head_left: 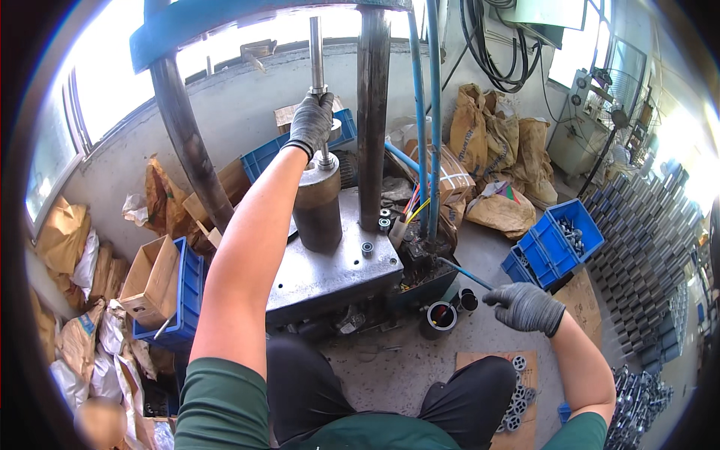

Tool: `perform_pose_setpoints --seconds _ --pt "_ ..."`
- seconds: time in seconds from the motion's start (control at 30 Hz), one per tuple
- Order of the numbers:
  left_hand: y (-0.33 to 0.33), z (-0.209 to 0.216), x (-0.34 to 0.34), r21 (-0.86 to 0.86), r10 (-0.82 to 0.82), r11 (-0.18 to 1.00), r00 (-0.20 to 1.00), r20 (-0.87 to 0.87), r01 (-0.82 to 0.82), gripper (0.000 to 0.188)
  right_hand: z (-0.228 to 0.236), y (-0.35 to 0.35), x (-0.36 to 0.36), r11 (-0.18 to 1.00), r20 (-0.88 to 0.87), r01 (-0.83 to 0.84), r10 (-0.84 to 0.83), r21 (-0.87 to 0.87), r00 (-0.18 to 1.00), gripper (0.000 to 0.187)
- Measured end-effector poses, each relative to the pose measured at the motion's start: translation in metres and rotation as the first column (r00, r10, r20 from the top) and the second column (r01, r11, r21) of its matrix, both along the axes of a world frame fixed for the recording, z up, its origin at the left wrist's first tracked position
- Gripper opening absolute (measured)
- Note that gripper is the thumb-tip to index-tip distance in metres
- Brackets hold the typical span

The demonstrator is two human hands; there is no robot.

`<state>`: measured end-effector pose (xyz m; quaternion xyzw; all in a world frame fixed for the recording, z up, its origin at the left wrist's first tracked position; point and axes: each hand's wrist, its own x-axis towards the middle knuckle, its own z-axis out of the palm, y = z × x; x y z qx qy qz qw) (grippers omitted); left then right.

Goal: The person assembles metal gears and metal shafts using a vertical press machine, operating it with a manual lever.

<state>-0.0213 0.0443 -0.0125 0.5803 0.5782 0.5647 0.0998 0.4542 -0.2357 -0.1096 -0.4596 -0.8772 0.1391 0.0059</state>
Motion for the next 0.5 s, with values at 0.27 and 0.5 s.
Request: perform_pose_setpoints --seconds 0.27,0.5 --pt "0.008 -0.002 -0.004 0.028 -0.057 0.998 0.995 0.086 0.055 0.038 -0.034 -0.032 0.008 0.978 0.231 -0.005 0.053 -0.206 0.972 0.026" --pt "-0.006 0.002 0.007 0.016 -0.06 0.998 0.996 0.067 0.059 0.037 -0.018 -0.02 0.012 0.999 0.02 0.016 -0.016 -0.035 1.0 0.032"
